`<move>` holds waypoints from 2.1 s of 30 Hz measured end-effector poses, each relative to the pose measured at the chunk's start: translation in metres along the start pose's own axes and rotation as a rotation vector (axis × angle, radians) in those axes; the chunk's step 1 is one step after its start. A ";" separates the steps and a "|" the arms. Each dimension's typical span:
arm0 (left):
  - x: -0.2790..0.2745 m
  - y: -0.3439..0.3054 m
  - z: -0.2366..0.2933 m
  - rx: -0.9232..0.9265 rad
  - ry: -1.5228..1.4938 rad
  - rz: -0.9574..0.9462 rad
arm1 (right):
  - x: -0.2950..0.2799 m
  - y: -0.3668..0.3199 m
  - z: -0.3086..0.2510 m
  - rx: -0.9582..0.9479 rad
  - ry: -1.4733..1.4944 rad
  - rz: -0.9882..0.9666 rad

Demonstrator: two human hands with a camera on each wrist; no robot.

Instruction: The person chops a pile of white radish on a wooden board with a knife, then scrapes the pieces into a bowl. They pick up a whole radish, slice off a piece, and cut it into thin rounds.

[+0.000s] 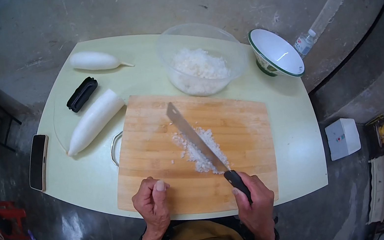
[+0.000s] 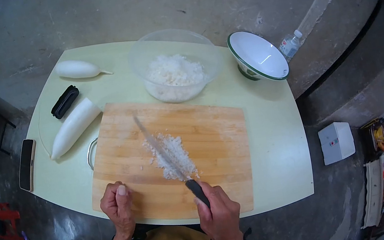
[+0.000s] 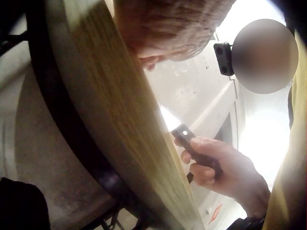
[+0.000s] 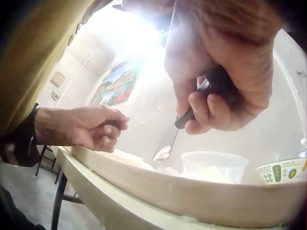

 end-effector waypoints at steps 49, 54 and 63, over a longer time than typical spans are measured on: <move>-0.001 -0.004 -0.001 -0.018 -0.005 -0.001 | -0.004 -0.003 0.003 -0.007 -0.017 0.057; -0.001 -0.005 -0.001 -0.016 -0.006 -0.008 | -0.013 -0.002 0.003 0.035 -0.035 0.092; 0.003 0.001 -0.002 -0.016 -0.033 -0.004 | -0.020 0.004 0.011 0.041 -0.091 0.142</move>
Point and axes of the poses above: each hand's wrist, its own y-axis towards the middle knuckle, its own x-axis out of the palm, z = x × y, the point moved 9 cm from there along y, towards the middle knuckle, and after that the axes turned 10 degrees about y, right-handed, at the moved point
